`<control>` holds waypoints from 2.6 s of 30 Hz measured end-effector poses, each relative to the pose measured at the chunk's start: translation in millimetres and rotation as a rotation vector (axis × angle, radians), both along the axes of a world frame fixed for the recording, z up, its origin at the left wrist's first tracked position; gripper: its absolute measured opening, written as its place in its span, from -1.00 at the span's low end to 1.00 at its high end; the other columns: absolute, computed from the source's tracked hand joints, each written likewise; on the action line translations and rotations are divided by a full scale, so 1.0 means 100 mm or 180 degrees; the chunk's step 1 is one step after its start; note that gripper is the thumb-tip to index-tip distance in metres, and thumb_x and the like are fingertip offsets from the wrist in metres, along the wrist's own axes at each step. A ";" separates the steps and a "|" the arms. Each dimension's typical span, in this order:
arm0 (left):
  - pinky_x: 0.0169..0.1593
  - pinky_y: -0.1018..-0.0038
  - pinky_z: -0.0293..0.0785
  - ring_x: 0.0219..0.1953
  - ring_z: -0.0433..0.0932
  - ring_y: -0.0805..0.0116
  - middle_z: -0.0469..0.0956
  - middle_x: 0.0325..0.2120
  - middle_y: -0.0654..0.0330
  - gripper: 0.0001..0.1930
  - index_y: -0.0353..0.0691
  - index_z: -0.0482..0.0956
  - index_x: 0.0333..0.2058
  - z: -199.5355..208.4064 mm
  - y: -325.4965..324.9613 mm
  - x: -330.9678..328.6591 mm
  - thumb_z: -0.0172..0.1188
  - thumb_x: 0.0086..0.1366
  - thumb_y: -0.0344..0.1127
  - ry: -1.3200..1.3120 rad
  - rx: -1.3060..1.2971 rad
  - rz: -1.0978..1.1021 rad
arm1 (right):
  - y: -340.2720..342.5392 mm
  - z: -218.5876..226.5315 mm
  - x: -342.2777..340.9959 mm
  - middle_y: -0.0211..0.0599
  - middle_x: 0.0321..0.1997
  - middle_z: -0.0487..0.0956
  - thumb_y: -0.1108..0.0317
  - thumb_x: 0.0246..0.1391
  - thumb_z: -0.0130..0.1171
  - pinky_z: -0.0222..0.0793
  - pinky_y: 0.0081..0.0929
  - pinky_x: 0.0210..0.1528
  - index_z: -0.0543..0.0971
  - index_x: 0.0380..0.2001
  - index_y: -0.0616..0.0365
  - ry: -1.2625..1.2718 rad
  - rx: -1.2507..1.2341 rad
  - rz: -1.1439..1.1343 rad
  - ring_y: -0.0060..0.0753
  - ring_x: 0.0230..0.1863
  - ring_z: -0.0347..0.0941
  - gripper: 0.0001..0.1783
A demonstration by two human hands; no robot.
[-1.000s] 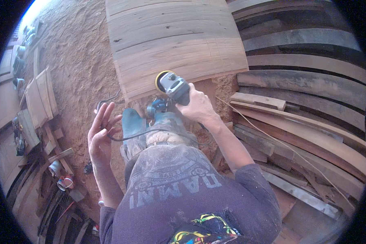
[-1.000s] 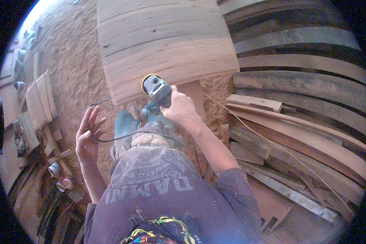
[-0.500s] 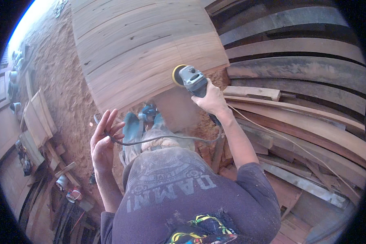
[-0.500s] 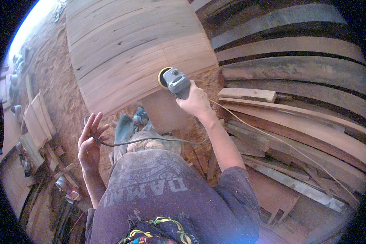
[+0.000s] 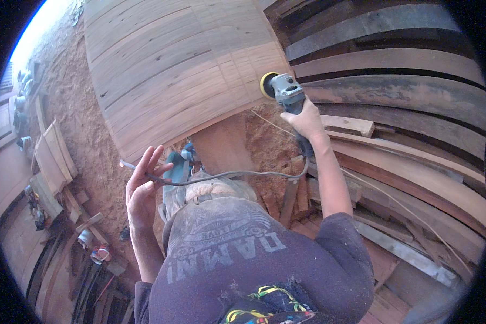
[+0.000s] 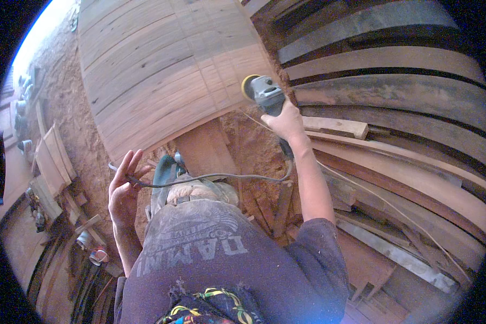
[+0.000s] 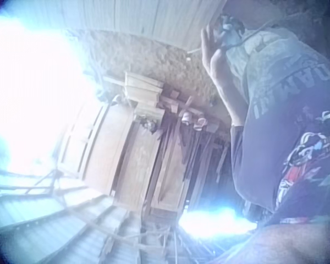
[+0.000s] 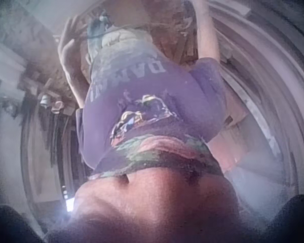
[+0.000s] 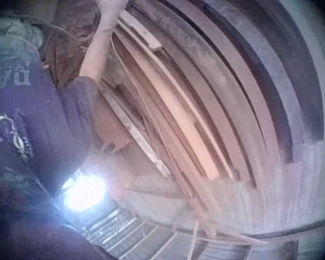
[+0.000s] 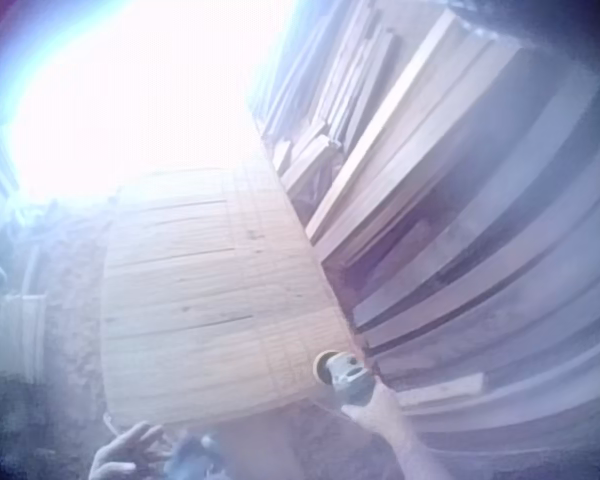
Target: The person uses a handheld orbital sander to smooth the surface of a large wooden board. They move the sander across the board in consistent strokes, generating sawdust as they work.
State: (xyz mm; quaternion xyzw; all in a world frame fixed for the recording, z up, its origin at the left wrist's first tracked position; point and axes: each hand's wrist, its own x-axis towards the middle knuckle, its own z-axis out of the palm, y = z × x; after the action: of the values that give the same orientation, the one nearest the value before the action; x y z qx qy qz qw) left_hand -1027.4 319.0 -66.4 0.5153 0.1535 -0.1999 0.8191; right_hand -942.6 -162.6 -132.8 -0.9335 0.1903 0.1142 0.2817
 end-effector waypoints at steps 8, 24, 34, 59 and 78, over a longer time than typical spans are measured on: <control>0.34 0.24 0.57 0.40 0.58 0.09 0.28 0.61 -0.13 0.05 -0.32 0.16 0.65 0.02 0.25 -0.06 0.40 0.18 -0.39 -0.0277 0.0110 -0.0024 | -0.46 -0.12 0.02 -0.33 -0.22 0.77 0.22 0.08 0.65 0.61 -0.33 -0.14 0.75 -0.06 0.19 -0.0231 0.1352 -0.0843 -0.41 -0.32 0.65 -0.57; 0.37 0.22 0.57 0.42 0.58 0.22 0.41 0.58 0.18 0.06 0.03 0.29 0.64 0.20 3.26 0.65 0.58 0.18 -0.54 -0.1265 0.3019 -0.0755 | 2.06 0.23 -0.52 -0.23 -0.28 0.71 0.10 0.38 0.44 0.73 -0.32 -0.22 0.62 -0.03 0.20 -0.1062 0.2808 -0.2441 -0.29 -0.34 0.72 -0.61; 0.32 0.34 0.60 0.28 0.67 0.31 0.67 0.33 0.04 -0.34 -0.18 0.45 0.53 -0.13 4.47 0.53 0.41 0.56 -0.16 -0.1587 0.2579 0.0720 | 3.23 0.38 0.15 -0.15 -0.17 0.70 0.25 0.34 0.44 0.75 -0.25 -0.19 0.61 0.08 0.26 -0.1313 0.3343 -0.2127 -0.23 -0.24 0.73 -0.60; 0.33 0.18 0.54 0.34 0.58 0.15 0.61 0.31 0.12 -0.55 -0.13 0.75 0.17 -0.53 4.85 2.01 0.50 0.48 0.01 -0.1618 0.3663 0.0344 | 4.25 0.16 2.11 -0.51 -0.35 0.65 0.20 0.19 0.57 0.49 -0.44 -0.30 0.72 -0.17 0.05 -0.0553 0.2206 -0.0660 -0.56 -0.37 0.56 -0.74; 0.17 0.24 0.62 0.19 0.74 0.12 0.78 0.10 0.06 -0.60 -0.19 0.77 0.09 -0.68 4.89 3.02 0.59 0.32 -0.27 -0.1858 0.2955 -0.0857 | 5.05 0.06 2.34 0.26 0.01 0.79 -0.09 -0.02 0.63 0.66 0.00 0.24 0.63 0.19 0.33 -0.0219 0.0396 -0.0004 0.22 0.11 0.78 -0.14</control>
State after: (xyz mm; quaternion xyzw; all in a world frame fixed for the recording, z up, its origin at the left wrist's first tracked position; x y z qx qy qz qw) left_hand -725.0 808.2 -134.0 0.8706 -0.0747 -0.0633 0.4822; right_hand -708.2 342.4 -126.6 -0.9174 0.1737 0.0934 0.3457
